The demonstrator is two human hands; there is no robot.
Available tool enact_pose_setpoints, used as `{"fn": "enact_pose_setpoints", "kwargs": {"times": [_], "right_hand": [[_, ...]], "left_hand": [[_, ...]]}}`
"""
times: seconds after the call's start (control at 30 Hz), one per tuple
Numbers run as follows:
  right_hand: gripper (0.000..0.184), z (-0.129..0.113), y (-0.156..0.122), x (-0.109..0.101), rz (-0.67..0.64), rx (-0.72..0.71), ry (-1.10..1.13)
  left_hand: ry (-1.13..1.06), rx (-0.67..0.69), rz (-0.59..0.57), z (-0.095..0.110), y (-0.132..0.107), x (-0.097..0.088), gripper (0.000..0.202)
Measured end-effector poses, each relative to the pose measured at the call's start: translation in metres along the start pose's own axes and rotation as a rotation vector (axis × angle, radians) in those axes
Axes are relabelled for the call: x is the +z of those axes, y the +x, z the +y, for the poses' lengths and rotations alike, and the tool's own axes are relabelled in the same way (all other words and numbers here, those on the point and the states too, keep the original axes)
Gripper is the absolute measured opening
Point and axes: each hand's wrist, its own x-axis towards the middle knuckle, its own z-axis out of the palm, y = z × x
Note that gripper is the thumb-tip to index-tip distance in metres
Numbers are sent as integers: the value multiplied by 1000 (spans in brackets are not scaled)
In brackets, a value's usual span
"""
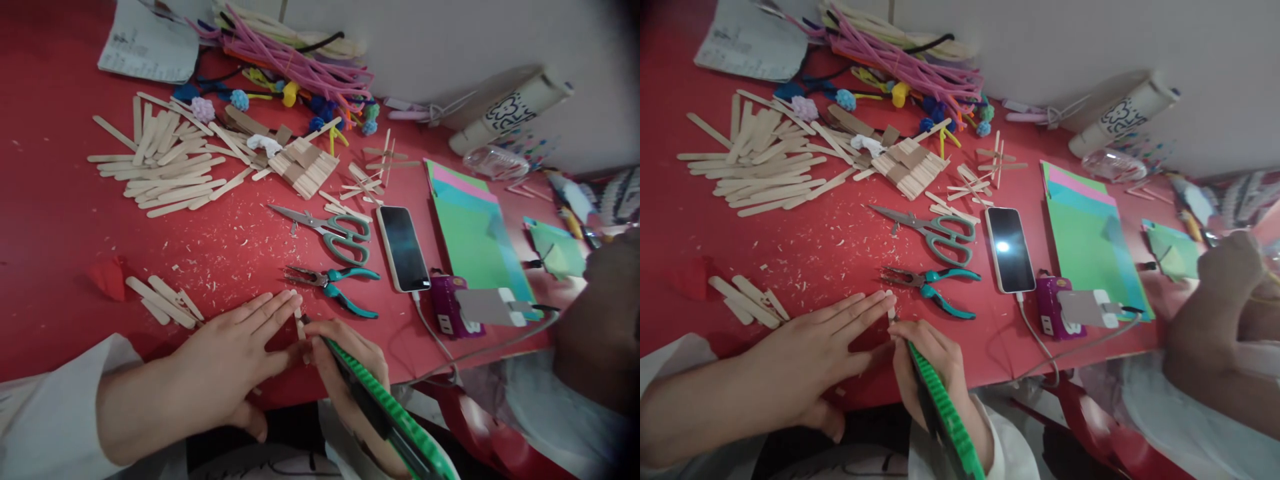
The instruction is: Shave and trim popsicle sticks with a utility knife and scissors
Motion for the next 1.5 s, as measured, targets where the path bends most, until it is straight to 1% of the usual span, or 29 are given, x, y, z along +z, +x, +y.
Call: {"fn": "enact_pose_setpoints", "kwargs": {"times": [0.1, 0.17, 0.27, 0.4, 0.47, 0.6, 0.77, 0.93, 1.0, 1.1, 1.2, 1.3, 1.43, 1.5], "right_hand": [[23, 5, -20, 1, 101, -136, -94], [25, 5, -29, 1, 167, -178, -149], [24, 1, -30, 1, 152, -93, -111], [20, 0, -20, 2, 155, 21, -69], [18, 1, -16, 2, 158, 46, -54], [16, 1, -13, 1, 134, 6, -33], [12, 2, -13, 2, 132, 35, -40], [13, 3, -12, 2, 120, 38, -86], [15, 1, -11, 0, 97, 12, -95], [19, -4, -7, -3, 25, -11, -87], [17, -10, 0, -5, -7, 38, -57], [16, -15, 7, -5, -16, 51, -53], [15, -10, 10, -3, -42, 31, -46], [15, -5, 5, -1, -11, 34, -34]], "left_hand": [[11, -6, 0, 0, 0, -1, 99], [1, -7, -25, 0, 0, -2, 102], [-6, -9, -47, 1, 1, -2, 106], [10, 4, -52, 1, 1, -3, 109], [8, 1, -65, 1, 0, -4, 109], [-14, 1, -78, 0, 0, -4, 105], [-20, -1, -81, 0, 1, -2, 111], [-23, -13, -72, 1, 1, -2, 108], [-24, -17, -80, 1, 2, -2, 108], [-51, -18, -87, 1, 2, -2, 103], [-67, -28, -55, 1, 1, -1, 99], [-62, -26, -22, 1, 0, 0, 101], [-45, -18, -28, 1, 1, -2, 104], [-33, -19, -34, 1, 1, -3, 103]]}}
